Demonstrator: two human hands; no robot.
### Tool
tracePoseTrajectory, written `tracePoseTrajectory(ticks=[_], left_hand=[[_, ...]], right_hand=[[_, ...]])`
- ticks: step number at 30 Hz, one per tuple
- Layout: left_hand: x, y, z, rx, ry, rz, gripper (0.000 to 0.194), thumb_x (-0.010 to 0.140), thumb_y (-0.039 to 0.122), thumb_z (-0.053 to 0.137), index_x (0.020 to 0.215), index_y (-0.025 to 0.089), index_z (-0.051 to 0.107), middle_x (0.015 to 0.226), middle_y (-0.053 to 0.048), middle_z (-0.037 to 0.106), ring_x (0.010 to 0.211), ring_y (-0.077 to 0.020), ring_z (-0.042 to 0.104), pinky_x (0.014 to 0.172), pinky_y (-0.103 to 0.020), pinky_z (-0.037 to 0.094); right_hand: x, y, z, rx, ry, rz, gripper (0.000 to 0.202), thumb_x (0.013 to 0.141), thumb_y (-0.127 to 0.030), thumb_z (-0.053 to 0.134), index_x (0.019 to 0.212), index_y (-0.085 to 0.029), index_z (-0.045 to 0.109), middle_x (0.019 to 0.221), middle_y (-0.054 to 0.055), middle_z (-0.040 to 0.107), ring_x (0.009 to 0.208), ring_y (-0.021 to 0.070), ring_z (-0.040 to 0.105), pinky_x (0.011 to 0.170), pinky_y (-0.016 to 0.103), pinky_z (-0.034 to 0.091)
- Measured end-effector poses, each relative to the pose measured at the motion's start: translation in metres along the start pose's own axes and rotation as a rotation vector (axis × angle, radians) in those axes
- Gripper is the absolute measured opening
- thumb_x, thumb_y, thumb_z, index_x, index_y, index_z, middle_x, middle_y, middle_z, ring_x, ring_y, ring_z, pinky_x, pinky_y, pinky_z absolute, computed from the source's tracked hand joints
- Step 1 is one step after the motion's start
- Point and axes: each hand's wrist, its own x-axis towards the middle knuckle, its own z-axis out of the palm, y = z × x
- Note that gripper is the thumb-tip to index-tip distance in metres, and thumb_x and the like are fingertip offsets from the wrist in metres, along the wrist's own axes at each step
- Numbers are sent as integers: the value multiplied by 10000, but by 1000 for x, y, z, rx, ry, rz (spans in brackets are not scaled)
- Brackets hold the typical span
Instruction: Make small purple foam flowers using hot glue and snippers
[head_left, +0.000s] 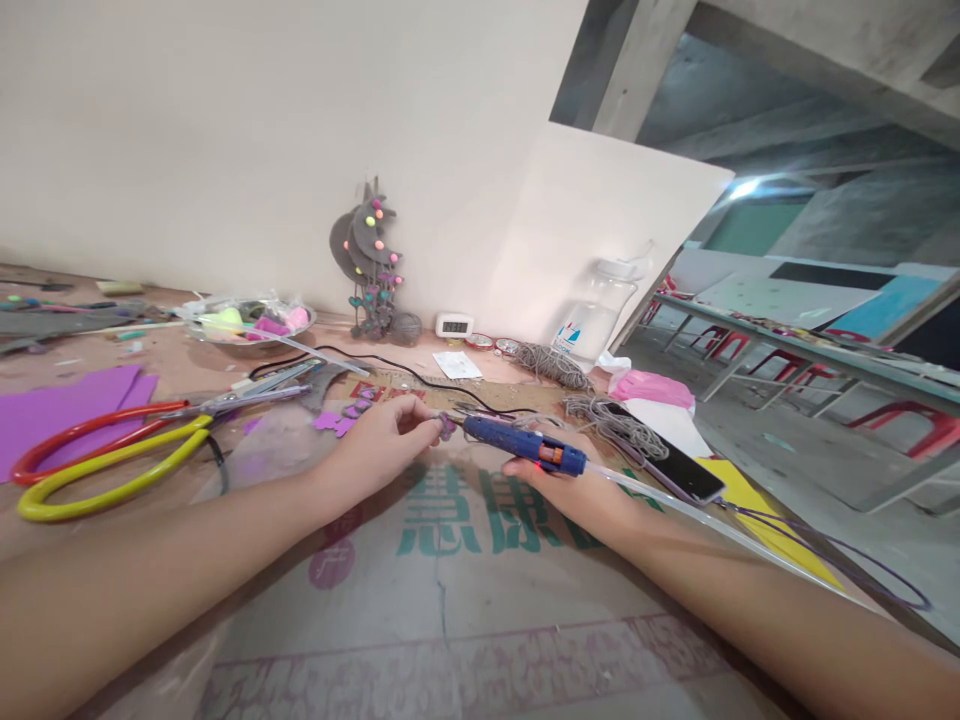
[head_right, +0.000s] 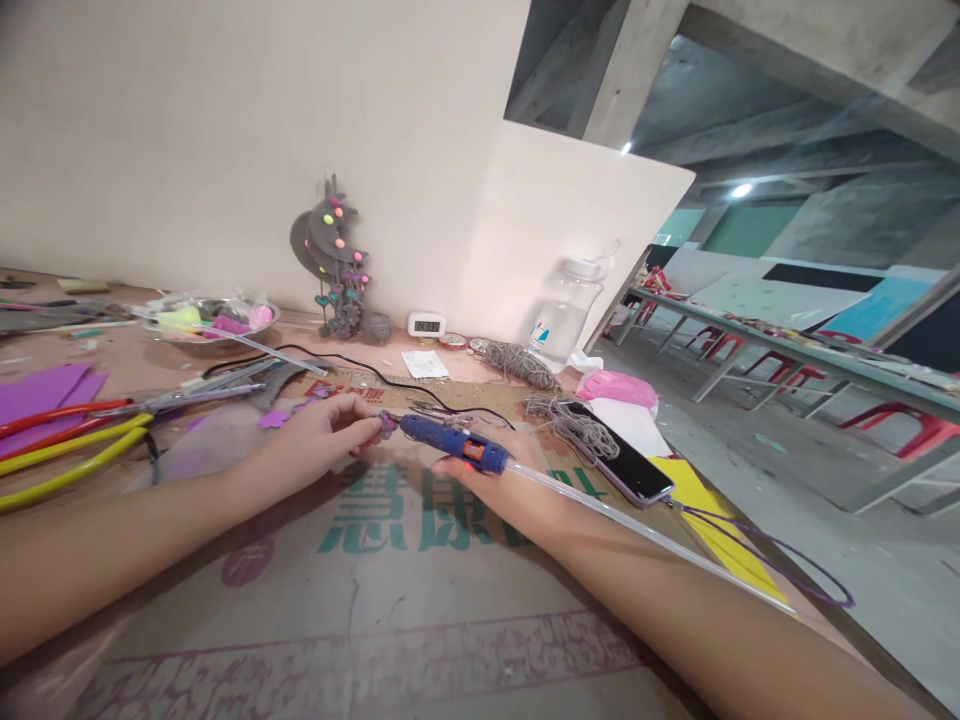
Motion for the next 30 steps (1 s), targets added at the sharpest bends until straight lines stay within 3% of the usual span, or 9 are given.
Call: tracePoseTrajectory(ticks=[9, 15, 19, 22, 25, 30], left_hand=[[2, -3, 0, -41, 1, 5, 183, 757, 350, 504, 690, 180, 512, 656, 20, 542, 627, -141, 527, 615, -254, 392], [4, -1, 0, -122, 29, -31, 201, 751, 366, 524, 689, 175, 516, 628, 23, 539, 588, -124, 512, 584, -236, 387], [3, -2, 2, -166, 17, -35, 194, 757, 363, 522, 705, 176, 510, 646, 29, 542, 584, -114, 505, 597, -235, 395], [2, -4, 2, -139, 9, -17, 197, 759, 366, 523, 700, 178, 505, 647, 29, 547, 590, -116, 503, 592, -236, 387], [2, -3, 2, -114, 2, -33, 196, 759, 370, 520, 707, 181, 508, 626, 34, 541, 577, -121, 502, 573, -236, 376], [3, -2, 3, -99, -7, -23, 210, 745, 380, 529, 683, 181, 507, 597, 36, 521, 566, -129, 503, 565, -240, 375]], right_hand=[[-1, -1, -1, -12, -9, 6, 288, 743, -478, 596, 708, -192, 587, 713, 18, 607, 687, 168, 574, 622, 269, 443], [5, -8, -10, 144, -54, 32, 279, 791, -452, 527, 720, -187, 582, 700, 20, 603, 669, 159, 566, 613, 266, 452], [16, -11, -27, 301, 68, 2, 405, 874, -484, 369, 737, -171, 585, 743, 48, 622, 640, 137, 555, 635, 267, 456], [34, -7, -40, 324, 154, 6, 412, 860, -512, 385, 753, -172, 590, 773, 57, 635, 635, 133, 564, 610, 257, 462], [62, 4, -48, 163, 123, 87, 444, 840, -540, 398, 780, -166, 632, 711, 57, 635, 673, 151, 593, 544, 231, 445], [118, 33, -35, -140, 129, 239, 377, 740, -490, 574, 828, -133, 655, 740, 50, 664, 683, 163, 599, 576, 239, 449]])
